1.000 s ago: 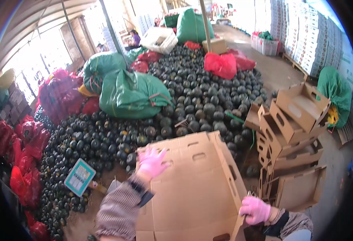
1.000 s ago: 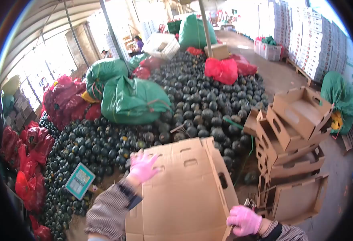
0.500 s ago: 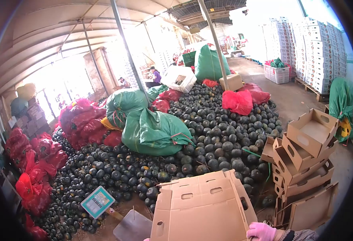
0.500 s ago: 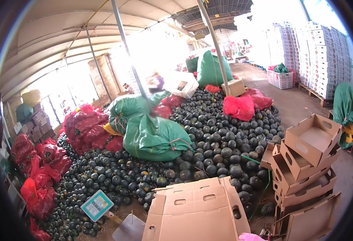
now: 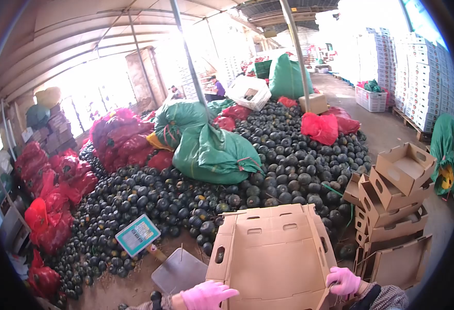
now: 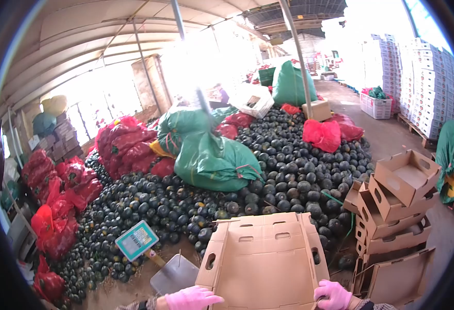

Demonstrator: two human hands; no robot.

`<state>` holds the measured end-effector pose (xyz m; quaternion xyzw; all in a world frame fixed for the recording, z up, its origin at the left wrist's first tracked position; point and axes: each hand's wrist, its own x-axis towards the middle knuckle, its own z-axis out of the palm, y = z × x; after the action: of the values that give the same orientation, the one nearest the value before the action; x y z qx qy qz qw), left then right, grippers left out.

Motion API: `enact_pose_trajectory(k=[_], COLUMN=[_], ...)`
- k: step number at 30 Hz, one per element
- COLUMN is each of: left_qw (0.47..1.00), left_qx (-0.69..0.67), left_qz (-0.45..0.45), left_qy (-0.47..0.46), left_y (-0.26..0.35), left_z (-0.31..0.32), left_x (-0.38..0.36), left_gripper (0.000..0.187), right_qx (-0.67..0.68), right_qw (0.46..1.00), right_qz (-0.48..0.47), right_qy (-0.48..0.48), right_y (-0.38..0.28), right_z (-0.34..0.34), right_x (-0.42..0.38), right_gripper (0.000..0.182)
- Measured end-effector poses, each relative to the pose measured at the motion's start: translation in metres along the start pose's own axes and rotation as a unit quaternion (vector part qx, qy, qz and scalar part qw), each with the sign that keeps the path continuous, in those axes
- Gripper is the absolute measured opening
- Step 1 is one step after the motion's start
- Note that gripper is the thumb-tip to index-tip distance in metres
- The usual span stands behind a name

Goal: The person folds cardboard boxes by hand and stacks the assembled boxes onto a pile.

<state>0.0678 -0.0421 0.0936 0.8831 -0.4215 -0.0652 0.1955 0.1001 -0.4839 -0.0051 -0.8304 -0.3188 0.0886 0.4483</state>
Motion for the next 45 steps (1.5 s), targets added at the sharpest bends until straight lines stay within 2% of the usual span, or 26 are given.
enact_pose_trajectory(k=[1,2,3,5,7,8,9,11,12,14,15,17,20,23,24,26,27,29,34,36,37,39,40,43,44,45], left_qw=[0.999,0.983,0.985,0.999,0.929,0.792,0.754,0.895,0.946,0.959,0.961,0.957,0.965,0.959,0.965,0.97,0.976,0.977,0.988,0.969,0.95,0.933,0.825,0.862,0.867,0.859], left_qx=[-0.015,0.048,0.058,-0.016,-0.223,-0.429,-0.449,-0.19,-0.033,-0.054,-0.064,-0.044,0.028,0.021,0.11,0.149,0.15,0.116,0.083,-0.009,-0.056,-0.119,-0.288,-0.18,-0.065,0.053], left_qz=[0.052,-0.005,-0.033,-0.049,-0.223,-0.313,-0.319,-0.282,-0.194,-0.147,-0.11,-0.11,-0.047,-0.089,-0.002,0.016,0.023,0.027,-0.037,-0.033,-0.034,-0.136,-0.239,-0.322,-0.325,-0.316], left_qy=[-0.007,-0.177,-0.156,-0.008,0.195,0.303,0.359,0.287,0.257,0.236,0.246,0.265,0.257,0.27,0.238,0.19,0.158,0.175,0.122,0.245,0.305,0.311,0.424,0.348,0.372,0.399], left_y=[-0.011,-0.05,-0.049,-0.08,-0.07,-0.049,-0.045,-0.056,-0.041,-0.02,-0.006,0.002,-0.002,-0.004,-0.012,-0.022,-0.023,-0.011,0.023,0.031,0.035,-0.001,-0.006,-0.006,0.002,0.008], left_z=[-0.002,0.023,0.017,0.04,0.062,0.061,0.07,0.104,0.097,0.101,0.096,0.096,0.093,0.096,0.098,0.11,0.108,0.098,0.078,0.051,0.051,0.097,0.121,0.113,0.103,0.09], left_x=[0.002,-0.006,-0.008,-0.033,-0.048,-0.039,-0.032,-0.05,-0.049,-0.054,-0.053,-0.055,-0.052,-0.042,-0.048,-0.061,-0.065,-0.069,-0.069,-0.039,-0.033,-0.048,-0.042,-0.035,-0.026,-0.011], left_gripper=[0.048,0.087,0.067,0.054,0.036,0.022,0.02,0.018,0.02,0.024,0.033,0.025,0.019,0.016,0.016,0.028,0.035,0.045,0.06,0.027,0.026,0.019,0.018,0.012,0.01,0.012], right_qx=[0.06,0.172,0.293,0.607,0.651,0.64,0.629,0.493,0.402,0.293,0.088,-0.082,-0.142,-0.202,-0.221,-0.229,-0.254,-0.31,-0.308,-0.205,-0.152,-0.09,-0.054,0.052,0.084,-0.011], right_qw=[0.998,0.984,0.947,0.774,0.735,0.74,0.745,0.823,0.867,0.915,0.971,0.981,0.972,0.957,0.953,0.958,0.945,0.928,0.937,0.967,0.976,0.989,0.988,0.963,0.944,0.944], right_qz=[0.022,0.02,0.059,0.1,0.077,0.078,0.08,0.15,0.168,0.18,0.088,0.025,-0.068,-0.134,-0.149,-0.141,-0.19,-0.207,-0.164,-0.137,-0.118,-0.059,-0.032,0.132,0.196,0.152], right_qy=[0.006,0.046,0.113,0.151,0.174,0.191,0.207,0.239,0.242,0.214,0.204,0.176,0.173,0.161,0.146,0.098,0.077,-0.001,-0.008,0.068,0.104,0.097,0.14,0.229,0.252,0.292], right_y=[0.01,0.039,0.038,0.033,0.047,0.03,0.013,0.016,0.002,-0.019,-0.015,-0.028,-0.02,-0.012,-0.013,0.014,-0.013,-0.016,-0.048,-0.046,-0.045,-0.037,-0.021,-0.04,-0.057,-0.069], right_z=[-0.004,0.002,0.005,0.006,0.016,0.021,0.027,0.04,0.042,0.046,0.047,0.046,0.048,0.046,0.042,0.04,0.032,0.02,0.02,0.029,0.033,0.037,0.052,0.068,0.069,0.071], right_x=[-0.006,-0.013,-0.018,-0.022,-0.029,-0.026,-0.022,-0.03,-0.031,-0.031,-0.03,-0.029,-0.022,-0.009,-0.009,-0.023,-0.023,-0.036,-0.039,-0.026,-0.023,-0.026,-0.026,-0.019,-0.01,-0.002], right_gripper=[0.01,0.01,0.01,0.011,0.011,0.011,0.013,0.011,0.01,0.011,0.011,0.014,0.017,0.017,0.017,0.023,0.029,0.047,0.059,0.039,0.034,0.042,0.04,0.028,0.025,0.028])
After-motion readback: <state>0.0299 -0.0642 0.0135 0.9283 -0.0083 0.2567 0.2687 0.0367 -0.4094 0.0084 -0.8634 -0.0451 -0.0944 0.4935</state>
